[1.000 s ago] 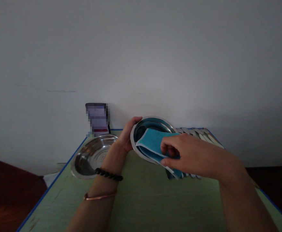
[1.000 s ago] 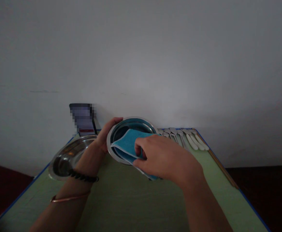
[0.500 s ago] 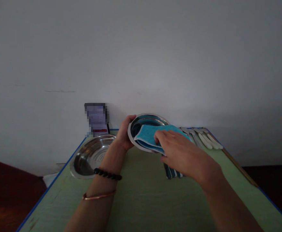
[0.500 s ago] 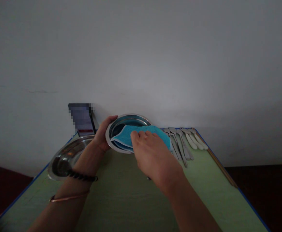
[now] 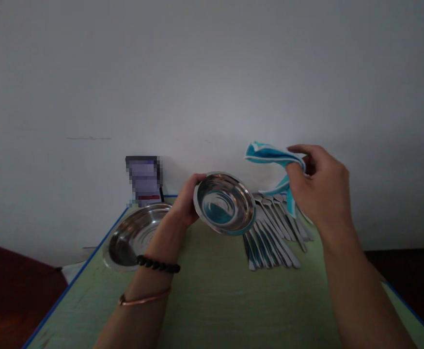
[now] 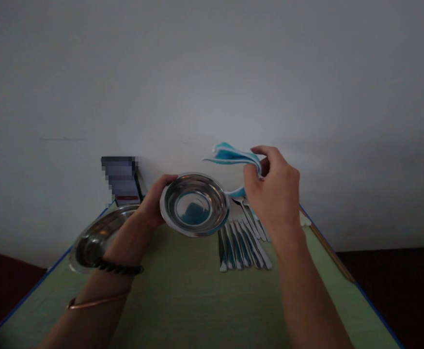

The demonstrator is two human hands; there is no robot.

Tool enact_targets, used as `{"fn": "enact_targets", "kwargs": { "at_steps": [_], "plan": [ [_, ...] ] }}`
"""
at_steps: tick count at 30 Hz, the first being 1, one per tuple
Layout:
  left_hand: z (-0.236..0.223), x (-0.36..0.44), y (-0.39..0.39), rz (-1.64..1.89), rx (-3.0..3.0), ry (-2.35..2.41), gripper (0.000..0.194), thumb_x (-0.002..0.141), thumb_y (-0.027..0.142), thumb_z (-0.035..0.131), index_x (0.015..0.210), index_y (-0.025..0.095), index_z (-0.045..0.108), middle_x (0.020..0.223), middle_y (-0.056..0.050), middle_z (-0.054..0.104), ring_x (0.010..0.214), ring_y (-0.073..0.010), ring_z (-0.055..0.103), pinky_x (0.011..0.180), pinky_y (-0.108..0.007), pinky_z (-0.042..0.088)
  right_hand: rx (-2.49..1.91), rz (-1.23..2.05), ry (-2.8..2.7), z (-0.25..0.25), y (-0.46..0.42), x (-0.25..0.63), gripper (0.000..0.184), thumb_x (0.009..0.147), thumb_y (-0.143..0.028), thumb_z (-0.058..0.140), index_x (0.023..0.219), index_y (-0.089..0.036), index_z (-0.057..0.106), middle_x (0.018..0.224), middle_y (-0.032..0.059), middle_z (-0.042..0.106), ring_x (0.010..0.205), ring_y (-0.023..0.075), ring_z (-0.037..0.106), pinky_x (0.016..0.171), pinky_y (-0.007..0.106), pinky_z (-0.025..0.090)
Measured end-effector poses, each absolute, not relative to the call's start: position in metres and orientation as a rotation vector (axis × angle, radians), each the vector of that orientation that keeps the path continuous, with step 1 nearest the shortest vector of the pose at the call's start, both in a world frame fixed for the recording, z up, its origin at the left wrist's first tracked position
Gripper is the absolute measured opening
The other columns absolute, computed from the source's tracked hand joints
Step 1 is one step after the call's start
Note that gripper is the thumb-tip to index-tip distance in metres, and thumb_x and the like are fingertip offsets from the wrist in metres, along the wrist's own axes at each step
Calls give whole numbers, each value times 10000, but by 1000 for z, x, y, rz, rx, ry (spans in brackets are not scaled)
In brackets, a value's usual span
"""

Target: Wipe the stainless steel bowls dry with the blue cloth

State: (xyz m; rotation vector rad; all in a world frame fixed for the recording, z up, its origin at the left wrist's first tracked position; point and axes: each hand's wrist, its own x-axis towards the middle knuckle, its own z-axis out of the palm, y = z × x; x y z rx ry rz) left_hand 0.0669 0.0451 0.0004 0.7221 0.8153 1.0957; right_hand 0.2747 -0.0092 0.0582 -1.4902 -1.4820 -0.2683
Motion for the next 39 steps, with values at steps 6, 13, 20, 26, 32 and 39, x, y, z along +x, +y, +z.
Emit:
{"fn": "enact_targets", "kwargs": {
  "at_steps": [6,13,20,26,32,39],
  "plan": [
    [3,65,43,1026,690,819,283,721,325,475,618,109,625,552,-60,654,505,-174,591,552,-278,477,-1500,60,-2190,41,-12,255,265,824,-259,456,929,-203,692,998,110,601,920,220,575,834,380,447],
    [11,68,44,1196,706,836,241,702,324,486,575,149,591,512,-8,623,531,-165,595,565,-265,482,-1259,359,-2592,24,-9,250,498,793,-33,349,1247,-156,515,1361,105,435,1236,194,416,1052,345,316],
    [21,66,42,1263,639,787,234,696,312,483,533,165,565,428,-10,568,594,-204,623,611,-305,513,-1270,202,-2654,23,-5,255,758,680,-64,525,1389,-136,270,1480,95,176,1360,229,131,1112,446,128],
    [20,63,44,1263,550,747,229,708,299,466,600,147,599,502,-39,625,619,-219,638,629,-334,522,-1263,-18,-2418,23,-3,248,783,687,-61,556,1400,-145,240,1507,97,27,1371,219,37,1117,384,113],
    [16,62,46,1297,563,778,190,688,301,503,603,153,588,497,-22,616,596,-208,624,616,-315,511,-1329,170,-2357,35,-3,262,577,736,31,366,1261,-172,491,1283,68,529,1188,169,475,1034,343,340],
    [9,67,48,1270,719,859,204,699,314,501,611,148,583,515,17,597,499,-131,550,545,-239,453,-1282,304,-2526,34,-6,261,184,822,-230,524,928,-215,673,975,63,660,920,193,600,828,332,442]
  ]
}}
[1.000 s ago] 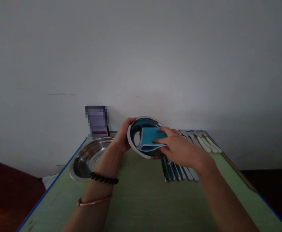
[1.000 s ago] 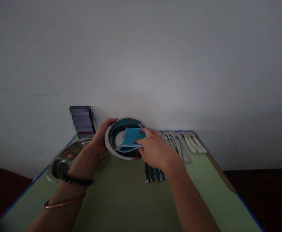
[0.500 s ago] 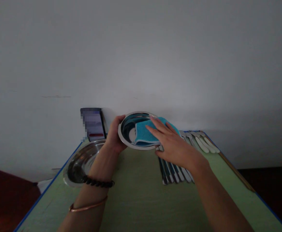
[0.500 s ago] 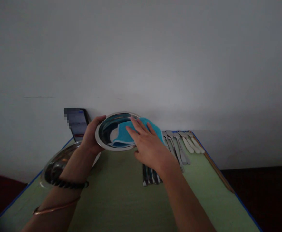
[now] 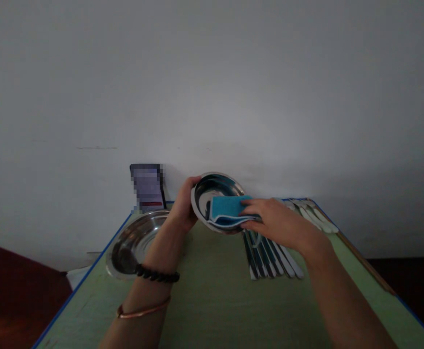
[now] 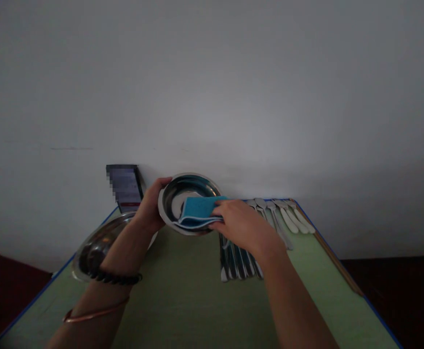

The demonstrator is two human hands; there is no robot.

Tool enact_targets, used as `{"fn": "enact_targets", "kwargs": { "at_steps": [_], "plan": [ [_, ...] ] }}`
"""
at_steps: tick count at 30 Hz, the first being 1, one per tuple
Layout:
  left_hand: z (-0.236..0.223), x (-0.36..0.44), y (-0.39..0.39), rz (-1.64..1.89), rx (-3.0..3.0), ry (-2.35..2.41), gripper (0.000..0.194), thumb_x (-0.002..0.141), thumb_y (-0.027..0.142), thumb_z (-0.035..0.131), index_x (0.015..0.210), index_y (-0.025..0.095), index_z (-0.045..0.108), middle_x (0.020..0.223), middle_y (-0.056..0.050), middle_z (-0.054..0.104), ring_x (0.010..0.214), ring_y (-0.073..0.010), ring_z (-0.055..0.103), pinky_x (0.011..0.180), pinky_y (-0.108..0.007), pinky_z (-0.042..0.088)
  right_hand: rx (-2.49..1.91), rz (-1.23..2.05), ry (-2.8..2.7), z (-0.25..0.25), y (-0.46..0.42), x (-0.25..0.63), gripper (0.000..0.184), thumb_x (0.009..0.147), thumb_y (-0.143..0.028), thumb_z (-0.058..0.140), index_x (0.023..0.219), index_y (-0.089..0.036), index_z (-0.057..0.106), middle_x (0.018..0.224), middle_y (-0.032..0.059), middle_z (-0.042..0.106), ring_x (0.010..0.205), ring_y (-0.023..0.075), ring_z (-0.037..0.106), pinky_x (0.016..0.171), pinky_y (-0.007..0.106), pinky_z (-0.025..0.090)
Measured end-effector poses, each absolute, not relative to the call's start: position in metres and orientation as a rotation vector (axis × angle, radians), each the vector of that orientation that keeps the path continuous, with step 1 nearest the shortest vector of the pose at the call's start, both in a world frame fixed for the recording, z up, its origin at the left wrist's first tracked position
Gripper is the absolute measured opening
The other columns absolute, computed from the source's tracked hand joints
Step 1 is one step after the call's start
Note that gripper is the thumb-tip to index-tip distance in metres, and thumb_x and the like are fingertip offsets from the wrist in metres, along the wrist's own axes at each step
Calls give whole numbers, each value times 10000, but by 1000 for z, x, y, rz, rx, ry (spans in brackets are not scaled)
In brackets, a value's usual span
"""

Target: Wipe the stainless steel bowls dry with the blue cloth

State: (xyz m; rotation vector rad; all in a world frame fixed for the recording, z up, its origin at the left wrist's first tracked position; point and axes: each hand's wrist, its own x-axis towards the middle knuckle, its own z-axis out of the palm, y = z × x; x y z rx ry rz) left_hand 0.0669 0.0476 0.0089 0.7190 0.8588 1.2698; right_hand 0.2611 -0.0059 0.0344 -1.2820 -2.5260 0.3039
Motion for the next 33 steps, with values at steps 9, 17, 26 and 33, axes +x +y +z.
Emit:
{"fn": "enact_targets", "kwargs": {
  "at_steps": [9,17,26,33],
  "plan": [
    [9,68,47,1260,746,862,245,714,331,472,616,146,600,532,1,619,537,-155,579,578,-256,469,-1333,240,-2272,28,1,243,177,725,-111,586,886,-181,610,815,27,638,720,137,571,649,250,417],
    [10,68,46,1248,652,825,227,701,308,461,601,148,588,543,-16,632,627,-193,622,641,-289,503,-1147,448,-2685,23,-5,249,537,683,40,427,1135,-199,595,1268,52,545,1253,196,393,1060,384,267],
    [12,64,48,1335,553,775,219,698,289,443,604,156,589,541,-22,642,658,-209,641,670,-320,517,-1400,-57,-2294,27,-6,250,695,683,-32,528,1339,-161,341,1392,149,304,1294,283,276,1054,465,252],
    [13,57,49,1369,557,762,246,713,298,434,627,146,608,556,-37,651,671,-218,644,677,-332,519,-1325,114,-2130,36,-1,255,212,676,-26,490,811,-187,515,818,12,575,758,142,537,685,265,420]
  ]
}}
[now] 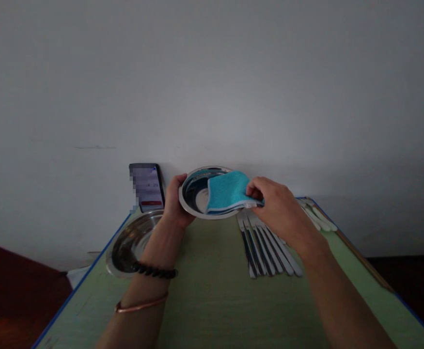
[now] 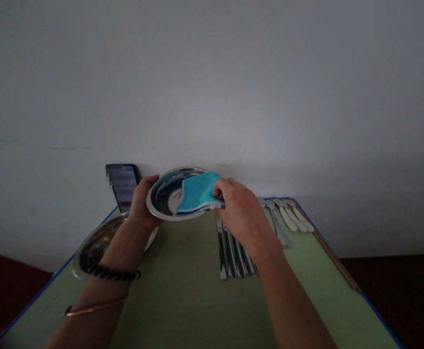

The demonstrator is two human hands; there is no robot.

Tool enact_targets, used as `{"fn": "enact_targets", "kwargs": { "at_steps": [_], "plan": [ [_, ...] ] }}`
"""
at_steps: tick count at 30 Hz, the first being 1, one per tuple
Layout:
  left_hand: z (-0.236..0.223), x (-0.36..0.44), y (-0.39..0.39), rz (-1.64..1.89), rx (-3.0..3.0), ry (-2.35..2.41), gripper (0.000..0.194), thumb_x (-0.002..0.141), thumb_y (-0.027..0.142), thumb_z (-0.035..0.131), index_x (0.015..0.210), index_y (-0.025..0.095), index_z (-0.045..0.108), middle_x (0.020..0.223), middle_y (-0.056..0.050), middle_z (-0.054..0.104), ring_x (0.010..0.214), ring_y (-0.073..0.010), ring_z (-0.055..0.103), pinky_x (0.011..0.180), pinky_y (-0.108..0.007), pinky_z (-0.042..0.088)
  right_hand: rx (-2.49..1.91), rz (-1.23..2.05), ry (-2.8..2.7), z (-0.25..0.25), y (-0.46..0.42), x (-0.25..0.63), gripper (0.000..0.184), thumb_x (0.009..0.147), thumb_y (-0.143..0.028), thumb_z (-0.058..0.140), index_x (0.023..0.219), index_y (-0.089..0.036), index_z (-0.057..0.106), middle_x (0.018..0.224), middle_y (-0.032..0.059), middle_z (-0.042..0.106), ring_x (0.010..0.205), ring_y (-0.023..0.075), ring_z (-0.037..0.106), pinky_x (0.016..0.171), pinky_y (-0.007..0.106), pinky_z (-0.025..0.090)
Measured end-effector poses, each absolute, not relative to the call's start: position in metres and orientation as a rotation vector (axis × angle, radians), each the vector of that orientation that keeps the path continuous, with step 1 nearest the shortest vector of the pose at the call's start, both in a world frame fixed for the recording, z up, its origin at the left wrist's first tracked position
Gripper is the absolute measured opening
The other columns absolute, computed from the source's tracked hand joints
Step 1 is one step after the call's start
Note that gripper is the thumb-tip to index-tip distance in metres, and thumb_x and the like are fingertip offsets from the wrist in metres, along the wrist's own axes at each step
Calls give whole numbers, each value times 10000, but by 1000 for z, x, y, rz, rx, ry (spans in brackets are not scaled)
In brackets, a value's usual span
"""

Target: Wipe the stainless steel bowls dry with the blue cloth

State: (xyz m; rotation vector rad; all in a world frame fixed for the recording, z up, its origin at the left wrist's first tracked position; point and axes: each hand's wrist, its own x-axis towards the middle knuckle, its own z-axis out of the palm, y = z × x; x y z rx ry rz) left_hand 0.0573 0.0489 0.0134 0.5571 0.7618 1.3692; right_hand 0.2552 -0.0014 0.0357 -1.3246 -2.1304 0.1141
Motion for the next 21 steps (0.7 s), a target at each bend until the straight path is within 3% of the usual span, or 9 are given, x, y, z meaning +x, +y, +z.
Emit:
{"fn": "enact_targets", "kwargs": {
  "at_steps": [4,6,8,10,13,16,21],
  "plan": [
    [11,59,50,1332,573,771,280,734,292,409,619,134,610,551,-35,646,638,-201,638,670,-313,514,-1284,167,-2269,36,-3,254,214,656,-7,487,751,-197,508,686,-30,531,634,108,480,575,233,346],
    [11,58,50,1325,593,789,261,719,299,430,595,142,598,541,-32,641,631,-203,634,660,-312,511,-1316,219,-2308,35,-4,255,221,691,-83,543,876,-205,549,676,-28,538,620,118,482,561,239,343],
    [11,58,50,1305,641,837,237,694,319,462,578,153,585,528,-26,633,623,-206,630,641,-309,507,-1327,326,-2351,34,-5,258,361,716,-198,599,1071,-229,542,736,-11,586,661,137,517,587,248,370],
    [10,58,49,1271,699,891,223,674,337,492,585,156,586,518,-17,625,603,-200,621,614,-297,500,-1298,485,-2426,35,-6,264,420,728,-277,613,1140,-256,541,831,6,632,721,147,554,630,253,397],
    [7,61,47,1220,753,939,212,665,329,523,627,140,611,519,-12,623,570,-185,609,567,-270,480,-1396,650,-2464,39,-5,275,188,783,-329,529,854,-212,657,724,7,648,628,135,564,553,235,387],
    [5,64,46,1174,776,956,224,667,322,539,681,121,636,540,-19,636,553,-179,604,525,-254,458,-1638,617,-2223,41,0,285,327,813,-379,444,583,-182,568,512,-2,554,479,123,506,441,229,329],
    [4,65,47,1173,793,970,235,679,331,533,679,119,636,536,-19,629,507,-153,578,503,-235,439,-1651,636,-1699,31,14,301,345,804,-439,426,581,-192,514,503,5,539,470,138,520,418,237,351]
  ]
}}
